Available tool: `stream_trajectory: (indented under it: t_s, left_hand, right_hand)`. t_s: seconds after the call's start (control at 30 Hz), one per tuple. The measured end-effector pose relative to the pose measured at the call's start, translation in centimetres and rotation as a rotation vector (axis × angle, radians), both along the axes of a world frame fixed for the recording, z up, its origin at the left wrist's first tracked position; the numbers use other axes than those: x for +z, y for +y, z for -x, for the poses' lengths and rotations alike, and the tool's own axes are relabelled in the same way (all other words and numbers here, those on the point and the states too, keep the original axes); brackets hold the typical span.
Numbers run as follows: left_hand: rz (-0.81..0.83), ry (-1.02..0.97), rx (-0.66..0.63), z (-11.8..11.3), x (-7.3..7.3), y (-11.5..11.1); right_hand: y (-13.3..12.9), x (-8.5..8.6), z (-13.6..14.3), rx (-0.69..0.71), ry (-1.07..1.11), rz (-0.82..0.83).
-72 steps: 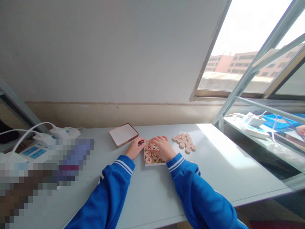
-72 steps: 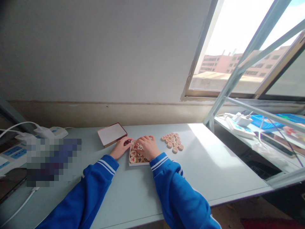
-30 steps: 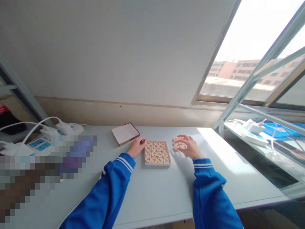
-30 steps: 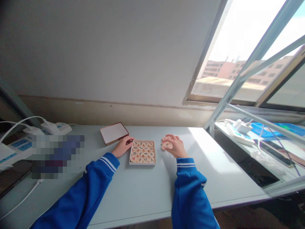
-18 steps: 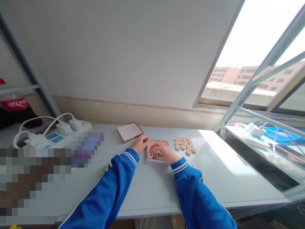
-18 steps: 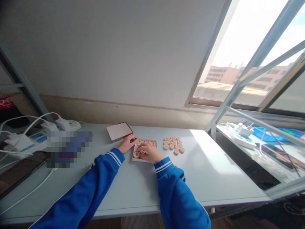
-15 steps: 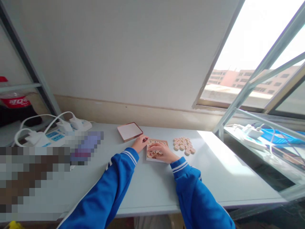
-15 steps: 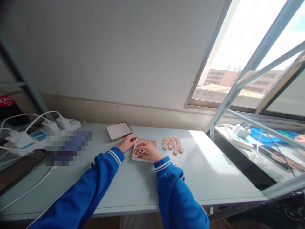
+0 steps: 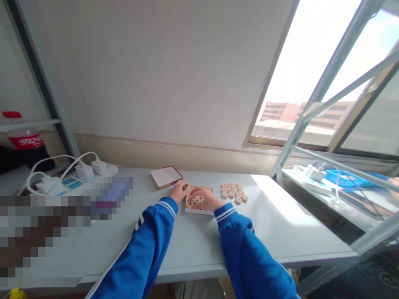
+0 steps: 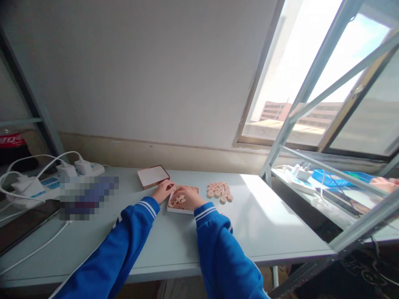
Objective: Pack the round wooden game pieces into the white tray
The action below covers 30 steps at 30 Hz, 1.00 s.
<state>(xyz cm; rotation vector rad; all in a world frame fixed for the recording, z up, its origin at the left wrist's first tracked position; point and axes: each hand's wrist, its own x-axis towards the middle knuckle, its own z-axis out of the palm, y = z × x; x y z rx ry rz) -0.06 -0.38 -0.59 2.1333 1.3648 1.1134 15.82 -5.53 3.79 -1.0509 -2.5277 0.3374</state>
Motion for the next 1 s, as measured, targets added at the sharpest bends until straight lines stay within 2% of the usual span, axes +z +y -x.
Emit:
stream_trajectory:
  t_s: [0.1,0.2,0.37,0.43,0.5,0.57,0.63,0.73,0.8,0.87,1.0]
  left_hand:
    - [-0.061,0.082,0.004,0.1,-0.1,0.0]
    - [-0.183,0.132,0.067,0.2,-0.1,-0.1]
    - [-0.306,0.139,0.126,0.2,0.1,-0.2]
    - [-0.324,0.139,0.134,0.2,0.2,-0.2]
    - [-0.323,0.150,0.144,0.3,0.3,-0.2]
    - [-0.314,0.170,0.156,0.4,0.4,-0.2]
    - [-0.305,0.199,0.171,0.4,0.5,-0.4]
    - [-0.299,0.233,0.197,0.5,0.8,-0.5]
    - [-0.286,0.231,0.204,0.5,1.0,-0.6]
    - [-0.251,0.217,0.195,0.5,1.2,-0.6]
    - [-0.190,0.208,0.166,0.5,1.6,-0.7]
  right_hand:
    - [-0.7,0.7,-0.9,-0.123,0.045,-0.080]
    - [-1.7,1.2,-3.8,-0.244,0.069,-0.156]
    - [-2.5,0.6,-9.5,-0.505,-0.141,-0.157]
    - [-2.5,0.4,-10.7,-0.637,-0.223,-0.156]
    - [-2.5,0.4,-11.0,-0.691,-0.232,-0.170]
    - [-2.6,0.6,-10.3,-0.638,-0.174,-0.186]
    - [-2.6,0.8,-8.9,-0.511,-0.093,-0.194]
    - [-1.9,0.7,-5.7,-0.315,-0.012,-0.175]
    - [-0.9,0.3,-3.4,-0.255,-0.046,-0.130]
    - [0.3,-0.4,-1.6,-0.317,-0.144,-0.077]
    - [1.9,-1.4,0.2,-0.465,-0.165,-0.063]
